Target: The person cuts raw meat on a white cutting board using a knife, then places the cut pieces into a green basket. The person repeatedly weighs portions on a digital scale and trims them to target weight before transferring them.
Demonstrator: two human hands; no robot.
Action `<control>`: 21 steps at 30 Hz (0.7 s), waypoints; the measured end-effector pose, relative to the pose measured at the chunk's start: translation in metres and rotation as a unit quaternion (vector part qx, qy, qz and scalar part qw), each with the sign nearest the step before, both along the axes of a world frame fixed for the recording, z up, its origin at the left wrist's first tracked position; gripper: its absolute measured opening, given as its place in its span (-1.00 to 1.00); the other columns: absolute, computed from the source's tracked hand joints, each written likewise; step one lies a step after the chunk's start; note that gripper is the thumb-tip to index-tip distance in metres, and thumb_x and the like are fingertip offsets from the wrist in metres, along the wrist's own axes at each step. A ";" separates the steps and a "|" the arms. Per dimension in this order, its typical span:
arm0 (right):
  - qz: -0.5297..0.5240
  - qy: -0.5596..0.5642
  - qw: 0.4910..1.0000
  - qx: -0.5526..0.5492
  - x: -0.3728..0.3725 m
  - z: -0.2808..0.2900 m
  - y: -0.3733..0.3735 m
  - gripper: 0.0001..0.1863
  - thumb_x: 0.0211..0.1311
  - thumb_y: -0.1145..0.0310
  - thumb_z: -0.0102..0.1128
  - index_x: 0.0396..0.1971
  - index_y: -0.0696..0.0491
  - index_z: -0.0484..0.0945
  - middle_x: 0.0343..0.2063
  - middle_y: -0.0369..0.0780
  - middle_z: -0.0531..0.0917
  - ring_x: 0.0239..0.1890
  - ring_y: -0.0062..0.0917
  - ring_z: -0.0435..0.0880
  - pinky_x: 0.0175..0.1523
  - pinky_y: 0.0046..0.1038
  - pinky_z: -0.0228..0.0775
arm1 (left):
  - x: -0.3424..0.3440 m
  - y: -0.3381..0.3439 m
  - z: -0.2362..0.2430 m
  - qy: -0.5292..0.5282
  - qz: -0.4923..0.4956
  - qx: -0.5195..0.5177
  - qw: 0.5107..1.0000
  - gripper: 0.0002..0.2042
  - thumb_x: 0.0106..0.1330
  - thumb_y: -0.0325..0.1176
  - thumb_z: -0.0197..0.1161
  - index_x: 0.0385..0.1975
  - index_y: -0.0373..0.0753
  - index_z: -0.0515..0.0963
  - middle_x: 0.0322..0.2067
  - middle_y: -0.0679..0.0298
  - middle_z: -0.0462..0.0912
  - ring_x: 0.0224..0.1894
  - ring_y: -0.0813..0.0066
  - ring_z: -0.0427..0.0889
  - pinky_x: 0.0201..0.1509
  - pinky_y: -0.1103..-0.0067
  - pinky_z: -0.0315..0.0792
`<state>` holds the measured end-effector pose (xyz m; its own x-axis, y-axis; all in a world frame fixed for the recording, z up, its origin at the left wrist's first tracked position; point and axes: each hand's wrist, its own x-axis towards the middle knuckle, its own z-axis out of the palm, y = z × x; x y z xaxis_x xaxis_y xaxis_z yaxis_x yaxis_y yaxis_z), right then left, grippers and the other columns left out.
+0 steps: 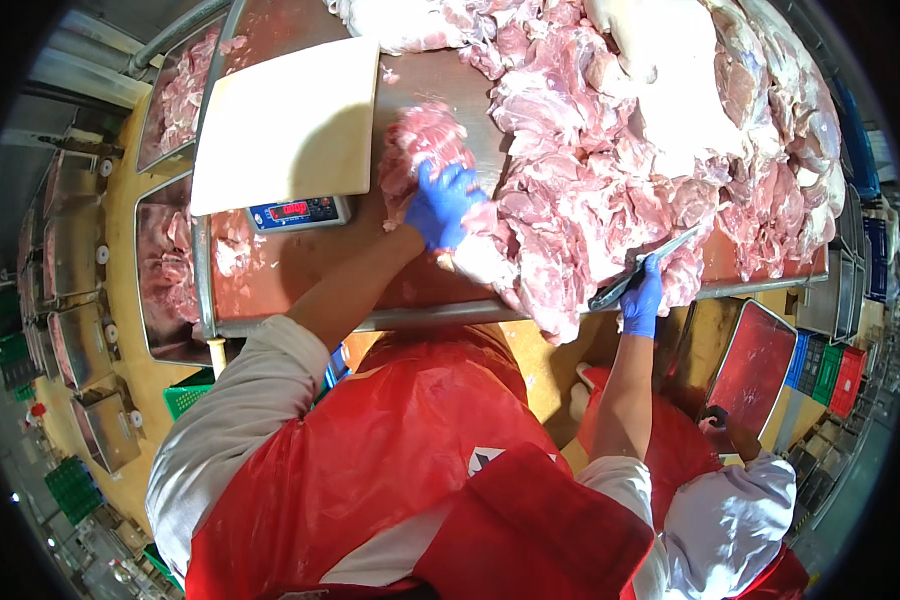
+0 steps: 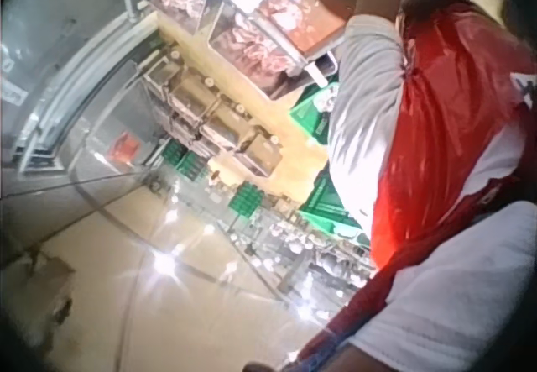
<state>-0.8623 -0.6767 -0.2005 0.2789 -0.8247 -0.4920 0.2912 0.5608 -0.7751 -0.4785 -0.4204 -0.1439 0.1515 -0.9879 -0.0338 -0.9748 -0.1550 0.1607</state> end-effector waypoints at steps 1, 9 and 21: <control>0.016 -0.011 1.000 0.007 -0.004 -0.001 -0.006 -0.78 0.46 0.12 0.13 -0.23 -0.05 0.58 -0.40 -0.31 0.68 -0.48 -0.52 0.61 -0.37 -0.41 0.52 | -0.004 0.013 -0.004 0.022 -0.041 -0.020 0.999 -0.45 0.01 -0.08 0.34 0.11 0.09 0.54 0.26 0.23 0.36 0.37 0.13 0.25 0.32 -0.24 0.00; 0.036 -0.038 0.999 0.013 -0.015 -0.006 -0.035 -0.73 0.47 0.07 0.10 -0.26 -0.03 0.55 -0.39 -0.28 0.61 -0.43 -0.50 0.56 -0.37 -0.38 0.52 | -0.018 0.078 -0.032 0.095 -0.054 -0.105 0.988 -0.61 0.22 -0.37 0.16 0.09 0.04 0.56 0.33 0.26 0.38 0.49 0.24 0.16 0.52 -0.11 -0.22; 0.174 0.189 0.965 -0.041 -0.025 0.099 0.047 -0.85 0.44 0.27 0.19 -0.18 0.00 0.63 -0.37 -0.36 0.64 -0.31 -0.68 0.57 -0.14 -0.45 0.50 | -0.012 0.081 -0.058 0.517 0.610 -0.155 0.580 -0.77 0.11 -0.41 0.48 -0.28 -0.28 0.59 -0.41 0.31 0.65 -0.48 0.48 0.60 -0.44 0.58 0.50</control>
